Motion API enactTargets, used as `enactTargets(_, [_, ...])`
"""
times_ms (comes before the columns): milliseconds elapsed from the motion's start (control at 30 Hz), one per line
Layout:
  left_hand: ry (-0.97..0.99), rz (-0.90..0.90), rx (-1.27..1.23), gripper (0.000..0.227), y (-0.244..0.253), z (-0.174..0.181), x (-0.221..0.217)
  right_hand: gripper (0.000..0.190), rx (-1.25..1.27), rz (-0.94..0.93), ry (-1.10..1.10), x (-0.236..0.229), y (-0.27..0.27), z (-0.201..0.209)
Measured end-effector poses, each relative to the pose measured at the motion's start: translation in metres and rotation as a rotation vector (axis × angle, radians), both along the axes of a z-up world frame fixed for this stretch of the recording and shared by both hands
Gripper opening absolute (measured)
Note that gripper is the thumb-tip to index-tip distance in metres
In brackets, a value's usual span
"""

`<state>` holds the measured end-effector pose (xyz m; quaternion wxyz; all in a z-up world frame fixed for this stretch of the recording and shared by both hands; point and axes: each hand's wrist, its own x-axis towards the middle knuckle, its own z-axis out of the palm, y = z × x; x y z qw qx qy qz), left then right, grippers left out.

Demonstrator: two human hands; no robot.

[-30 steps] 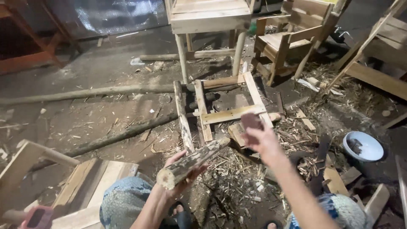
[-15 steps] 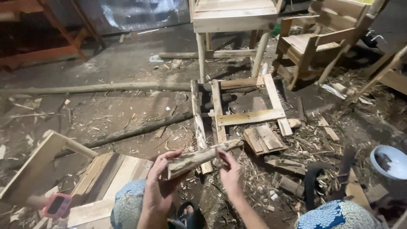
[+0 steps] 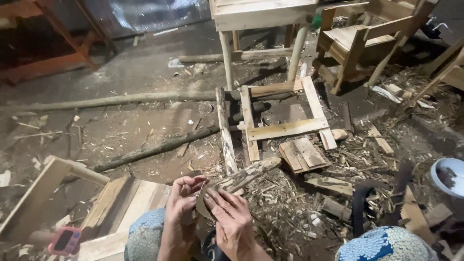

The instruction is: Peeling bark from a wooden branch using a drawknife in a workshop environment.

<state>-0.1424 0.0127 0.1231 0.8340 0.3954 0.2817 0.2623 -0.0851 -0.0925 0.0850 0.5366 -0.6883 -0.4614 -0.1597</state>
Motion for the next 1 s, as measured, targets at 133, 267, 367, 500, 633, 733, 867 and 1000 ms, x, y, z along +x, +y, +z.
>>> enactTargets(133, [-0.017,-0.019,0.021,0.051,-0.003,0.003,-0.002,0.014,0.235,0.045,0.220,0.046,0.006,-0.044])
enactTargets(267, [-0.001,-0.022,0.084,0.062,-0.002,0.001,0.003,0.054,-0.076,-0.144,0.488,0.028,0.004,-0.060])
enactTargets(367, [-0.032,-0.002,0.075,0.062,0.002,-0.011,0.002,0.052,0.072,-0.067,0.137,0.037,0.009,-0.046])
enactTargets(500, [-0.192,-0.095,0.177,0.058,0.006,-0.028,-0.004,0.051,-0.374,-0.241,0.438,0.089,-0.015,-0.170])
enactTargets(633, [-0.212,-0.049,0.277,0.026,0.005,-0.032,0.004,0.069,-0.281,-0.327,0.430,0.052,-0.006,-0.051])
enactTargets(733, [-0.323,0.003,0.296,0.024,0.009,-0.042,0.003,0.050,0.063,-0.037,0.124,0.013,-0.002,-0.001])
enactTargets(867, [-0.363,0.056,0.291,0.025,0.007,-0.039,0.004,0.037,-0.106,-0.090,0.086,0.008,-0.002,-0.024])
enactTargets(1000, [-0.385,0.083,0.215,0.032,0.019,-0.055,-0.003,0.076,-0.394,-0.193,0.278,0.039,0.000,-0.073])
